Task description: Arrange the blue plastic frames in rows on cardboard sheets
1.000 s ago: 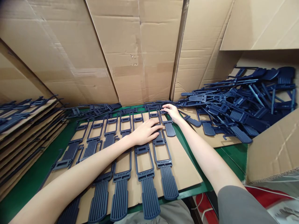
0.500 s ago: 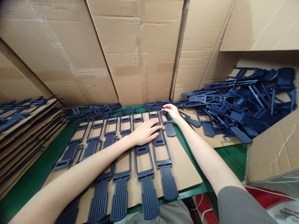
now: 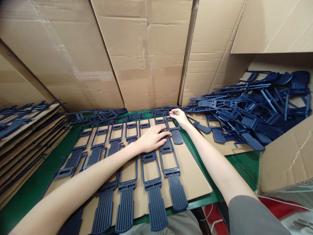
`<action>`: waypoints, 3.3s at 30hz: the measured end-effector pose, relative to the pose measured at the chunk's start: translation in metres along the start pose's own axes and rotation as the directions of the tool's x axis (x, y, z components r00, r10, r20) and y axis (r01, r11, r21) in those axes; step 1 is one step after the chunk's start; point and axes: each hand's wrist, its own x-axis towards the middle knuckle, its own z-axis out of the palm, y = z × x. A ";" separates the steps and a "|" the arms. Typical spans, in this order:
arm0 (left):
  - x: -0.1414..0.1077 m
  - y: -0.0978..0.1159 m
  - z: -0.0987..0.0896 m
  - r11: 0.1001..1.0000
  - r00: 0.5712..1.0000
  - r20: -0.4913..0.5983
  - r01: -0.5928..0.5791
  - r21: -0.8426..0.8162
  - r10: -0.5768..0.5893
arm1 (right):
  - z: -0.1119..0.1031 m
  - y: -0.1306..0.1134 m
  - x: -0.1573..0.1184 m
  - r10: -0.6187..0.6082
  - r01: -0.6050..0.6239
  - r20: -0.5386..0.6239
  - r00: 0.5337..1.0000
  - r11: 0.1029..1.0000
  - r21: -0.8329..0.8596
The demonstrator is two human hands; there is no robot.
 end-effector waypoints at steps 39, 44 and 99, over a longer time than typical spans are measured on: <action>0.001 0.001 -0.002 0.998 0.999 -0.004 0.031 -0.046 -0.032 | -0.003 0.004 0.004 -0.039 0.027 -0.050 0.998 0.977 -0.210; 0.000 0.000 -0.003 0.999 1.000 -0.014 -0.005 -0.049 0.004 | 0.000 -0.001 0.001 -0.034 0.035 0.009 0.999 0.972 -0.232; 0.002 -0.002 -0.003 0.998 0.999 0.016 -0.045 -0.038 0.046 | -0.005 -0.132 -0.068 0.338 0.191 0.672 0.658 0.789 -0.584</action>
